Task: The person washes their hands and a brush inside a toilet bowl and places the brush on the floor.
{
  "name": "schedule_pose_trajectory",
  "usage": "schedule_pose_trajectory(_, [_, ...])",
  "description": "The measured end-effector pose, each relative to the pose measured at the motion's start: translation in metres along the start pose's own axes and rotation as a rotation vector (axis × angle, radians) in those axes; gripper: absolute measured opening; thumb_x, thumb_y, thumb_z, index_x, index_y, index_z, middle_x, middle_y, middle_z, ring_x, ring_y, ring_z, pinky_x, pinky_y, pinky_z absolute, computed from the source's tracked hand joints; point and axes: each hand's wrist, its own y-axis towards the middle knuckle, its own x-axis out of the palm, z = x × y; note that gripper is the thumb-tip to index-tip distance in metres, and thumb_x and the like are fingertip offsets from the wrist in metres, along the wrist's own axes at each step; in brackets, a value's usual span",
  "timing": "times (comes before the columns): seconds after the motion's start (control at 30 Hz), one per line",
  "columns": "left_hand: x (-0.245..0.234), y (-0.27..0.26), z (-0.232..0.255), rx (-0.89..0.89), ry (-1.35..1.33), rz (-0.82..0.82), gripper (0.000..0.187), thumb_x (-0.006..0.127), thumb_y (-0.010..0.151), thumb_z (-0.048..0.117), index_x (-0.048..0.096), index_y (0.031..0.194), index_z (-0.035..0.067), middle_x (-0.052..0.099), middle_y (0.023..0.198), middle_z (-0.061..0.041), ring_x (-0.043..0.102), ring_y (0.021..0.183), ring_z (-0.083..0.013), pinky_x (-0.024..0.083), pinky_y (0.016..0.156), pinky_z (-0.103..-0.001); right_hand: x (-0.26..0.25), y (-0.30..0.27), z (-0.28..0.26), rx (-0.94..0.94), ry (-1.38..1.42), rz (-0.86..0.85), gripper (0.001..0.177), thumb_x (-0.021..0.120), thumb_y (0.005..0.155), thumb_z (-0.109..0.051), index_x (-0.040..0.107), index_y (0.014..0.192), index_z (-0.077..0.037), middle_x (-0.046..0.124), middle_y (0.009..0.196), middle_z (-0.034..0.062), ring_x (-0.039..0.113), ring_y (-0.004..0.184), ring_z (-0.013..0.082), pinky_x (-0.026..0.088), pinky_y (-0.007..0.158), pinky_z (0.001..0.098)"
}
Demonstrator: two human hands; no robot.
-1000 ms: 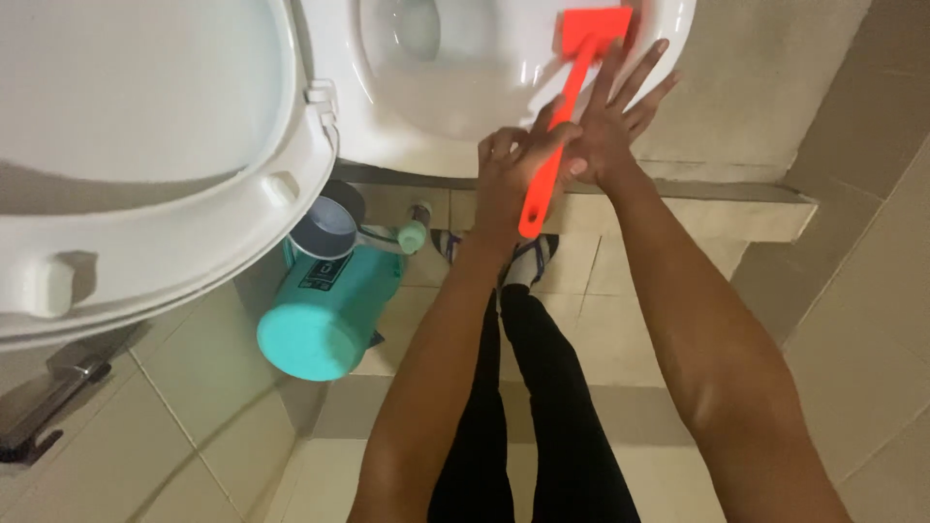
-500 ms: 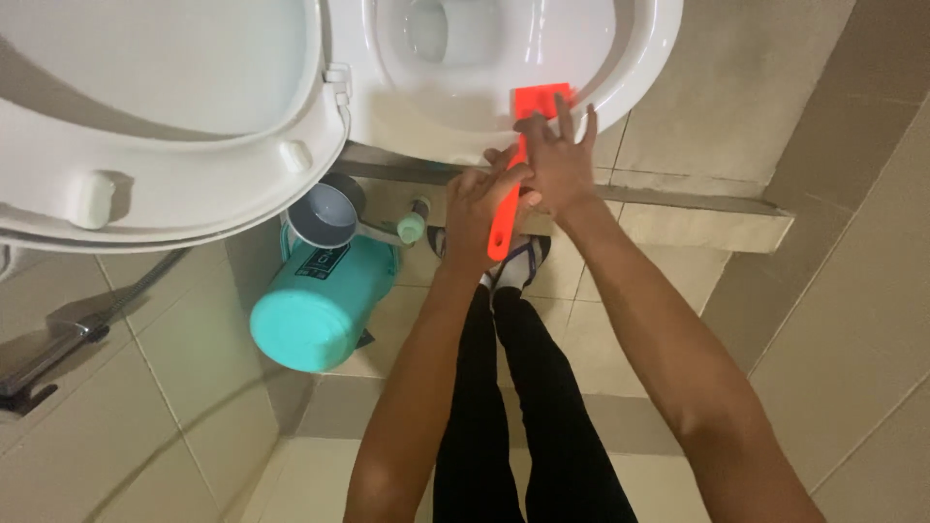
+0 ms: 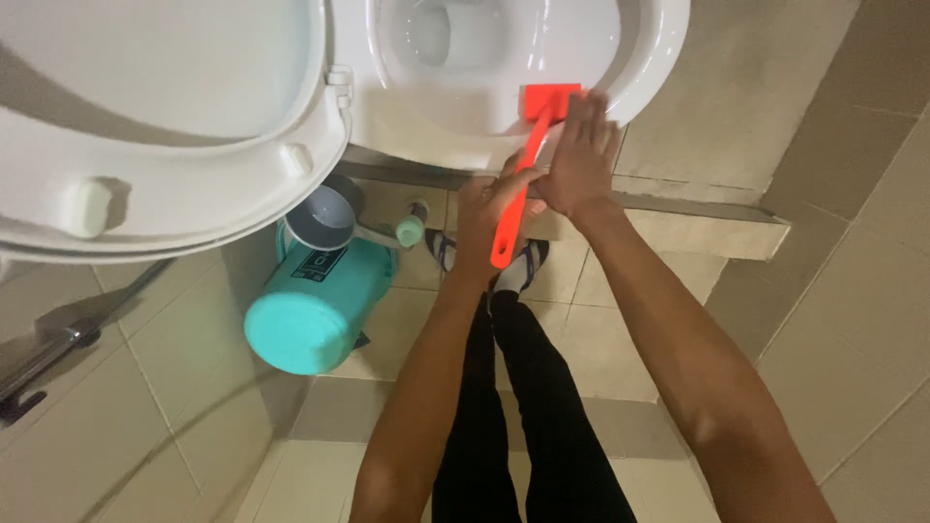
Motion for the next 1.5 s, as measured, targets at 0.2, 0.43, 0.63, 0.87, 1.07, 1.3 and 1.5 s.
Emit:
schedule_pose_trajectory(0.2, [0.044,0.011,0.010,-0.004,0.063,0.016,0.049,0.077,0.090,0.026,0.064,0.136,0.017,0.059,0.151,-0.004,0.054,0.106,-0.0213,0.043,0.107,-0.034,-0.012,0.026,0.040,0.094,-0.092,0.286,0.123,0.076,0.099,-0.047,-0.015,0.159,0.009,-0.016,0.167,0.0330,-0.018,0.154,0.0483,-0.001,0.125,0.0684])
schedule_pose_trajectory(0.43, [0.072,0.051,0.001,0.008,0.159,0.082,0.056,0.082,0.088,0.023,0.061,0.140,0.022,0.058,0.149,0.008,0.053,0.111,-0.0207,0.042,0.111,-0.033,-0.013,0.062,0.064,0.063,-0.084,0.098,0.130,0.076,0.087,-0.032,-0.025,0.160,0.004,-0.034,0.160,0.0371,-0.032,0.147,0.0565,-0.001,0.124,0.0709])
schedule_pose_trajectory(0.63, [0.069,0.100,-0.015,-0.048,0.182,0.147,0.052,0.082,0.091,0.025,0.062,0.138,0.021,0.054,0.155,-0.001,0.056,0.109,-0.0198,0.045,0.106,-0.031,-0.027,0.057,0.054,0.040,-0.006,0.018,0.152,0.089,0.076,-0.057,-0.025,0.161,-0.002,-0.038,0.155,0.0367,-0.037,0.140,0.0587,0.000,0.119,0.0770])
schedule_pose_trajectory(0.87, [0.054,0.130,-0.018,-0.011,0.029,0.243,0.044,0.077,0.096,0.021,0.060,0.136,0.021,0.051,0.155,-0.004,0.060,0.111,-0.0217,0.048,0.106,-0.033,-0.051,0.051,0.036,0.138,-0.027,-0.140,0.173,0.090,0.055,-0.078,-0.023,0.162,-0.002,-0.037,0.154,0.0380,-0.037,0.138,0.0600,0.000,0.120,0.0784])
schedule_pose_trajectory(1.07, [0.067,0.108,-0.002,-0.105,0.252,0.128,0.046,0.072,0.087,0.012,0.068,0.131,0.025,0.068,0.142,0.005,0.061,0.106,-0.0173,0.046,0.105,-0.032,-0.025,0.060,0.056,0.060,-0.120,-0.025,0.137,0.072,0.082,-0.057,-0.021,0.166,-0.001,-0.037,0.155,0.0402,-0.039,0.135,0.0623,-0.001,0.119,0.0764])
schedule_pose_trajectory(1.3, [0.063,0.080,0.004,0.034,0.137,0.134,0.038,0.076,0.092,0.023,0.065,0.128,0.019,0.066,0.140,0.001,0.057,0.099,-0.0175,0.043,0.101,-0.034,-0.001,0.064,0.078,-0.053,-0.074,0.097,0.139,0.062,0.089,-0.081,-0.020,0.161,0.005,-0.032,0.153,0.0448,-0.034,0.137,0.0643,-0.010,0.115,0.0817])
schedule_pose_trajectory(1.5, [0.056,0.056,0.015,0.064,0.169,0.107,0.032,0.076,0.094,0.031,0.066,0.122,0.019,0.069,0.127,0.005,0.055,0.094,-0.0182,0.042,0.099,-0.036,-0.006,0.062,0.076,0.001,-0.042,0.092,0.148,0.077,0.081,-0.073,-0.022,0.161,0.003,-0.034,0.161,0.0382,-0.034,0.143,0.0660,0.009,0.116,0.0805])
